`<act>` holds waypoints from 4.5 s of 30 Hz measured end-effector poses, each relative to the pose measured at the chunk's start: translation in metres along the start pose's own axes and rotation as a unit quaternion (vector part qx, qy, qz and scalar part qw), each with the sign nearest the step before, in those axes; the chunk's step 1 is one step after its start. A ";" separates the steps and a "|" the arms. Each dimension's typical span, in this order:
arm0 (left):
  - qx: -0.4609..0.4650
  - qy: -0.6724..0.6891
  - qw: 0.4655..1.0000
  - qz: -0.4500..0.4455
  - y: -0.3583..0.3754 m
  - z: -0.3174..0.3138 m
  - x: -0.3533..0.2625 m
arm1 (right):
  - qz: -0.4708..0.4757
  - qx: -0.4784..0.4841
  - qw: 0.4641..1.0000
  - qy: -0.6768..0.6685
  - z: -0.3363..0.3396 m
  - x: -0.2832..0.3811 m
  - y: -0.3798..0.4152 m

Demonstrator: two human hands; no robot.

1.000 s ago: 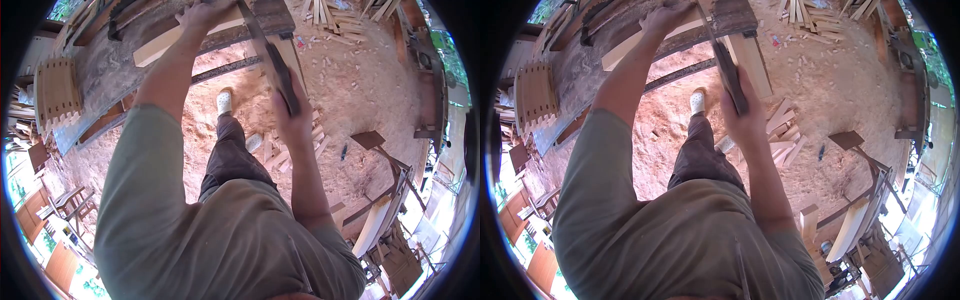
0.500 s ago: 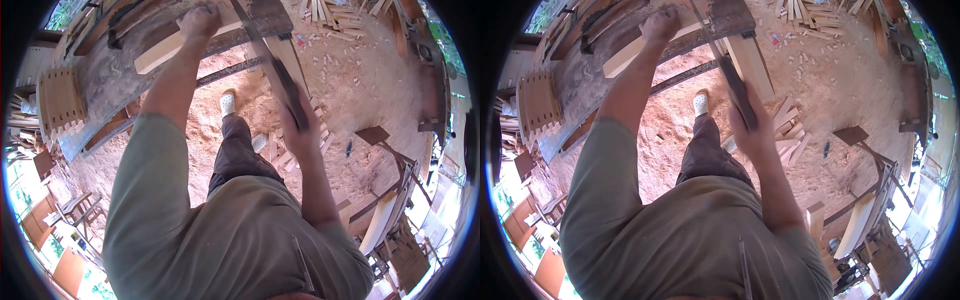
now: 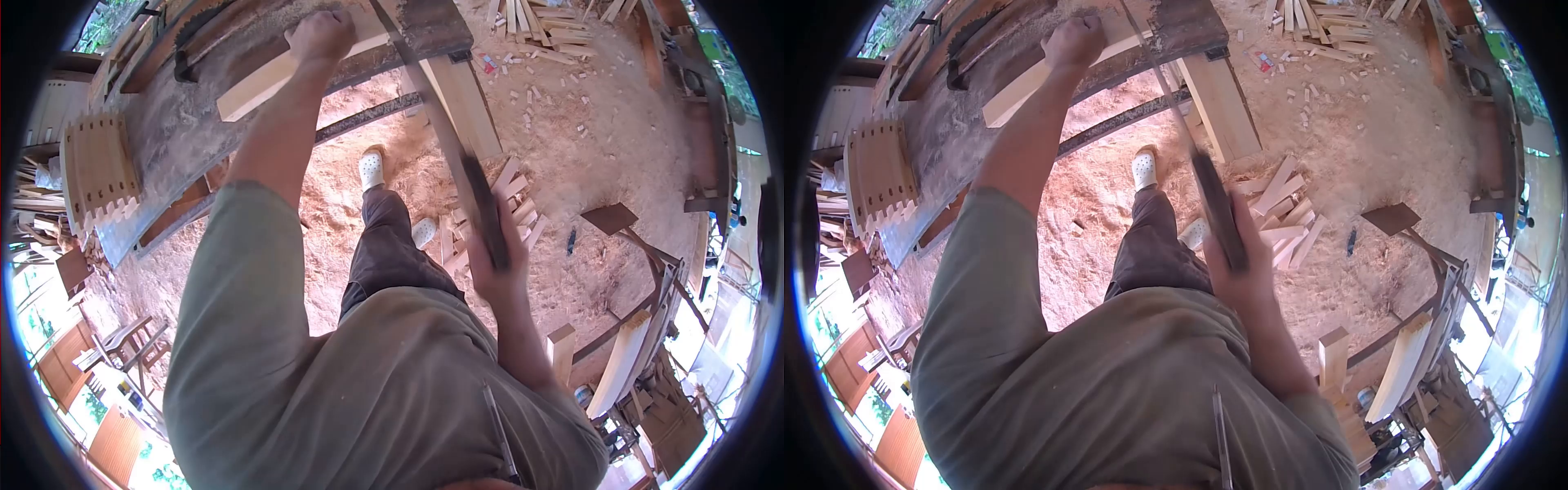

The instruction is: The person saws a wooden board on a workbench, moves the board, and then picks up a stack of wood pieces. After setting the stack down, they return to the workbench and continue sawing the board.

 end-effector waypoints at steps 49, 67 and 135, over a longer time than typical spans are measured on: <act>-0.089 0.056 0.994 0.022 0.004 0.011 0.001 | 0.011 -0.002 0.999 -0.050 -0.063 -0.039 -0.090; -0.004 0.040 0.998 0.041 0.011 0.002 0.001 | 0.083 -0.022 0.996 -0.010 -0.063 -0.037 -0.110; -0.016 0.034 0.999 -0.007 0.009 0.006 -0.008 | -0.051 0.027 0.998 0.036 0.015 -0.025 0.054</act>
Point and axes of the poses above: each hand's wrist, its own y-axis away from the middle knuckle, its own z-axis out of the back of the hand, x = y × z, the point moved 4 cm from there along -y, towards the middle knuckle, and after that the axes turned 12 degrees about z, right-handed, at the moved point
